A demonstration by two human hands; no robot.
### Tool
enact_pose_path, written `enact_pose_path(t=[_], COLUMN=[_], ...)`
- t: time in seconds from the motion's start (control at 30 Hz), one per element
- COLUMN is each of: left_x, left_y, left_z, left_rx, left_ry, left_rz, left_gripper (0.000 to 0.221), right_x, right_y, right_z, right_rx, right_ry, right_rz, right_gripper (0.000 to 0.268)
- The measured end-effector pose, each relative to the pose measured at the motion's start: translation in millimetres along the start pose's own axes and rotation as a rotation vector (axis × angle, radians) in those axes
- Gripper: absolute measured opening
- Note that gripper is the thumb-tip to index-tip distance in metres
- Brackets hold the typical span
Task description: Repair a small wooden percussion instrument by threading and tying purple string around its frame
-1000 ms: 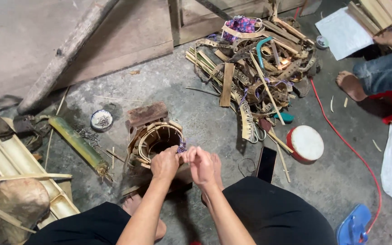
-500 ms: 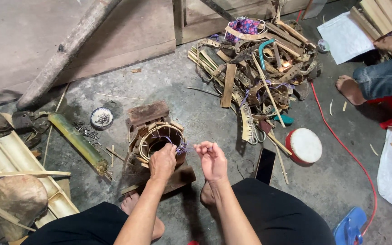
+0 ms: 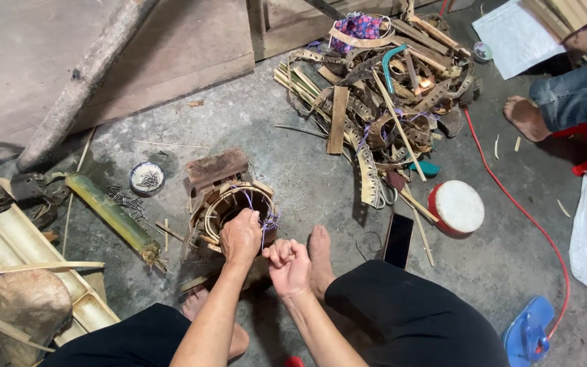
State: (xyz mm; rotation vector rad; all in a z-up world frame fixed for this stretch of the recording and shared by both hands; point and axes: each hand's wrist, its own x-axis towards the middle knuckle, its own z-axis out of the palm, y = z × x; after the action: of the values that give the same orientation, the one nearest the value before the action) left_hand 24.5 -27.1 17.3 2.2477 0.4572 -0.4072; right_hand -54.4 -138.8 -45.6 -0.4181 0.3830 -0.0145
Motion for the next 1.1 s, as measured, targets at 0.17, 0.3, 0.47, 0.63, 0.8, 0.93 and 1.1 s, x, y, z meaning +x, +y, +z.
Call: enact_pose_path(t=[0.17, 0.3, 0.47, 0.63, 0.8, 0.93, 1.1], left_x=[-1, 9, 15, 32, 56, 77, 72], left_y=[1, -3, 0, -6, -10, -20, -11], left_z=[-1, 7, 6, -1, -12, 4, 2], left_rx=[-0.006, 0.017, 0.015, -0.103, 0.186, 0.432, 0.382], left_ry=[-0.003, 0.018, -0.015, -0.065, -0.324, -0.379, -0.42], left_rz=[-0.03, -0.05, -0.006, 0.063, 0.096, 0.07, 0.012], left_gripper=[0.033, 0.027, 0.029, 0.026, 0.034, 0.044, 0.035], right_x=[0, 3, 3, 17, 21, 33, 39], right_y=[9, 23, 35, 53, 46, 58, 83], right_z=[-28, -38, -30, -45, -37, -51, -68], right_rx=[0.065, 0.094, 0.041, -0.624, -0.719, -0.633, -0.205], right_ry=[0.115, 0.153, 0.123, 0.031, -0.018, 0.041, 0.145], right_rz=[0.036, 0.062, 0.066, -0.168, -0.219, -0.095, 0.125], right_gripper=[0.043, 0.042, 0.042, 0.044, 0.044, 0.043, 0.037])
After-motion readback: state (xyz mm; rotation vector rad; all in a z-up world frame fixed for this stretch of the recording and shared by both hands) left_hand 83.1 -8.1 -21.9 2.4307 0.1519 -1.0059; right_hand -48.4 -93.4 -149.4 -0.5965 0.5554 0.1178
